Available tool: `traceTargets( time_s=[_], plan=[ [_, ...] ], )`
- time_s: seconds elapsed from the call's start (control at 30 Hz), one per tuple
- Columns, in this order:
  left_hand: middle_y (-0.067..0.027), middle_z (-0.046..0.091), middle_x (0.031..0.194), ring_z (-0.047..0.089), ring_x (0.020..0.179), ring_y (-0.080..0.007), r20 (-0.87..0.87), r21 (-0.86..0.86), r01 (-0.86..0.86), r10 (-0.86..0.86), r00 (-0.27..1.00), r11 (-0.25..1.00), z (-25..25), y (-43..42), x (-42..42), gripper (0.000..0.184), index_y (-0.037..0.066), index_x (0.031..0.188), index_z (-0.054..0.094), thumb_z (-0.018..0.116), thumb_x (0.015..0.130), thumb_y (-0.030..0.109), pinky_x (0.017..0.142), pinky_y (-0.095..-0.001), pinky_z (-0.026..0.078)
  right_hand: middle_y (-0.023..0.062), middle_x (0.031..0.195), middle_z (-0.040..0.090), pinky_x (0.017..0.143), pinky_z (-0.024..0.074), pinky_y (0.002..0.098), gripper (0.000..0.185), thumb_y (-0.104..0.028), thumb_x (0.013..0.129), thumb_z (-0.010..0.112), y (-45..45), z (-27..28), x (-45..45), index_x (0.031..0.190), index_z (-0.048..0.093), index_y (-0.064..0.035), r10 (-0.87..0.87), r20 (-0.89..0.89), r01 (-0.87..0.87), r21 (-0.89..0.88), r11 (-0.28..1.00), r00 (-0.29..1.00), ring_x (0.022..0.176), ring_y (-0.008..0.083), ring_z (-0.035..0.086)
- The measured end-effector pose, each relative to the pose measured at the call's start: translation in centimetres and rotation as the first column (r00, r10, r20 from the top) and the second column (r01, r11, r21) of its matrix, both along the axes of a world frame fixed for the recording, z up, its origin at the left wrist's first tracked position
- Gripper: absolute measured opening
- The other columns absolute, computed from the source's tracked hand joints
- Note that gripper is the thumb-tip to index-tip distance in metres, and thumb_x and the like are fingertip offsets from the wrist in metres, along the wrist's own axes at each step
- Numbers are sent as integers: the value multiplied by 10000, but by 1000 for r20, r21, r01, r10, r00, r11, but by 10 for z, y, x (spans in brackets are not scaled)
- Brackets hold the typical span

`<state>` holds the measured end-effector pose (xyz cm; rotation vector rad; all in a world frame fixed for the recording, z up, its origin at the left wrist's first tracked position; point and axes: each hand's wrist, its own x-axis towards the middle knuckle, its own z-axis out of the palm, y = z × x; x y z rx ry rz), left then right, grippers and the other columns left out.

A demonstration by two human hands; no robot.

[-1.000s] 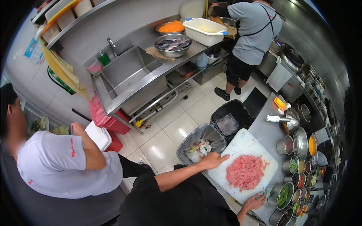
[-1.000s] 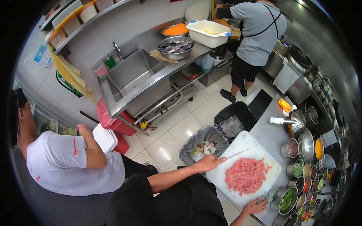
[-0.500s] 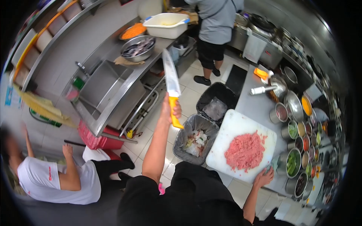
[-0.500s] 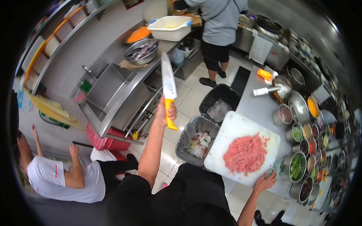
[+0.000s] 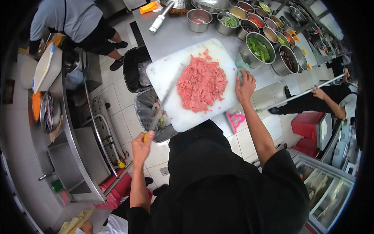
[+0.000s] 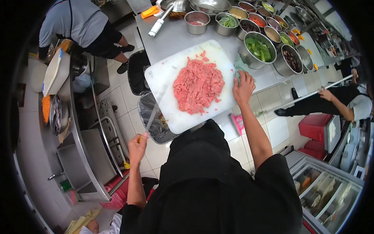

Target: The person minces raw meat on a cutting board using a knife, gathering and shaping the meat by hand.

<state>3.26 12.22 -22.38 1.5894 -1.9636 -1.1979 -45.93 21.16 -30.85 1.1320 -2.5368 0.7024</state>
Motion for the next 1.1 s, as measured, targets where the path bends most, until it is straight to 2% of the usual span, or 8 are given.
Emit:
traceTargets(
  time_s=[0.1,0.2,0.4,0.5,0.7,0.8,1.0,1.1],
  plan=[
    [-127,590,562,568,485,-312,269,-69,204,-179,946,976,9,19,-12,543,25,665,583,740,870,502,504,-417,441,100,1352,547,1057,333,512,413,-282,939,602,1,2,1,1331,562,-158,17,9,-17,-26,1000,1000,1278,346,449],
    [-179,617,608,608,544,-360,296,-105,334,-291,910,937,2,27,-9,545,20,682,596,746,849,517,527,-431,471,98,1354,547,1055,330,515,407,-282,939,603,2,2,-1,1324,569,-158,29,25,-28,-29,999,999,1276,348,448],
    [-161,634,625,626,541,-334,380,-211,481,-382,842,851,-6,28,2,537,31,711,591,737,848,529,513,-435,487,92,1346,550,1053,327,515,406,-276,931,611,2,0,-1,1320,574,-166,27,37,-25,-52,998,999,1270,342,450],
    [-194,629,628,626,549,-373,400,-191,487,-386,831,852,-8,29,5,544,9,708,583,753,839,509,540,-461,493,87,1340,553,1052,328,514,404,-272,927,613,1,0,0,1316,575,-167,16,22,-15,-51,999,1000,1268,337,452],
    [-187,613,608,611,534,-372,396,-214,479,-372,839,851,-12,33,3,543,15,704,560,743,851,504,527,-465,486,79,1331,557,1051,331,510,401,-271,926,616,0,2,2,1312,576,-169,9,31,-8,-48,999,999,1266,334,455],
    [-164,645,643,639,542,-325,424,-220,482,-362,830,848,-15,34,-5,528,36,735,584,730,854,529,492,-437,487,77,1330,558,1052,331,509,398,-271,928,615,0,0,1,1311,577,-171,13,33,-11,-56,998,999,1266,333,457],
    [-200,667,679,668,585,-374,453,-222,427,-295,841,876,-14,27,-73,551,18,757,583,687,884,544,501,-463,500,76,1343,553,1061,323,508,379,-278,956,592,1,1,0,1318,571,-169,11,37,-9,-38,999,999,1276,334,452],
    [-214,666,664,664,585,-407,393,-216,437,-332,858,873,-21,26,-102,565,6,764,591,678,890,550,518,-493,501,76,1350,550,1063,321,504,371,-285,969,579,1,1,-1,1320,573,-166,17,39,-15,-44,999,999,1280,333,449]
  ],
)
